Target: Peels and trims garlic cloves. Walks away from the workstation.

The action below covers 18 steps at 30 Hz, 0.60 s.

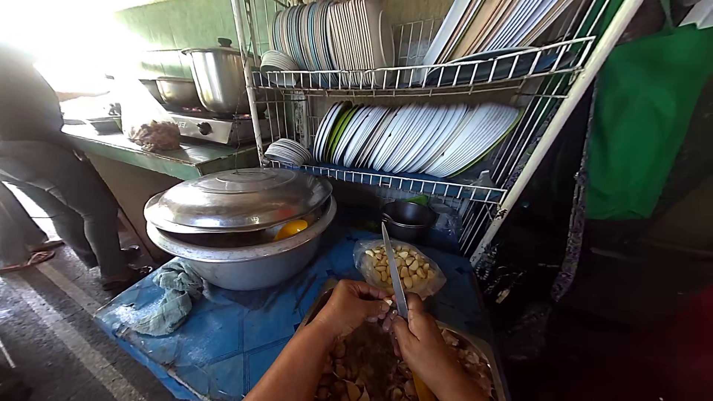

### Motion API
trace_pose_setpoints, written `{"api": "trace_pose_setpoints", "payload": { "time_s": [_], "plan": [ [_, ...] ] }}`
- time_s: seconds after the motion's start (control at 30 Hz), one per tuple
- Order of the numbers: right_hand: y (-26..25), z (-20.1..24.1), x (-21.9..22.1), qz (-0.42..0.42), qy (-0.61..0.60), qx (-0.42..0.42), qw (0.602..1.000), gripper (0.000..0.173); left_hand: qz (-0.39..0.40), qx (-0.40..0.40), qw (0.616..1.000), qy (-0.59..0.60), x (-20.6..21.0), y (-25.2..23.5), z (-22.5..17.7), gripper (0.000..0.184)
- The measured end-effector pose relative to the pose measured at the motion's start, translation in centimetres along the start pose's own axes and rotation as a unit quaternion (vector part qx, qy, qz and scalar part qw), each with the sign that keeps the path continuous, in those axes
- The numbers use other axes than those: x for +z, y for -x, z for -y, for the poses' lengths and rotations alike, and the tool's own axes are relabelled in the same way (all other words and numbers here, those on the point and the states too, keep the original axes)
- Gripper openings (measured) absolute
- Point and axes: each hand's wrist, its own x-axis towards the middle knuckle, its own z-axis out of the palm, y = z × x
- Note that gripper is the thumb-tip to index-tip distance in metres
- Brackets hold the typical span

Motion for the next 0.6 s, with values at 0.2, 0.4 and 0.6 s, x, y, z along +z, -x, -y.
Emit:
{"api": "trace_pose_setpoints", "payload": {
  "time_s": [0.2,0.4,0.6],
  "plan": [
    [-0.05,-0.04,0.21,0.006,0.018,0.002,1.0,0.032,-0.008,-0.01,1.0,-0.022,0.31,0.18,-0.28,0.009],
    [-0.11,0.17,0.32,0.029,0.05,0.024,0.998,0.033,-0.012,-0.01,0.999,-0.045,0.47,0.22,-0.32,0.008],
    [0.04,0.48,0.61,0.032,0.101,0.026,0.994,0.036,-0.013,-0.037,0.998,-0.046,0.39,0.34,-0.6,0.008]
  ]
}}
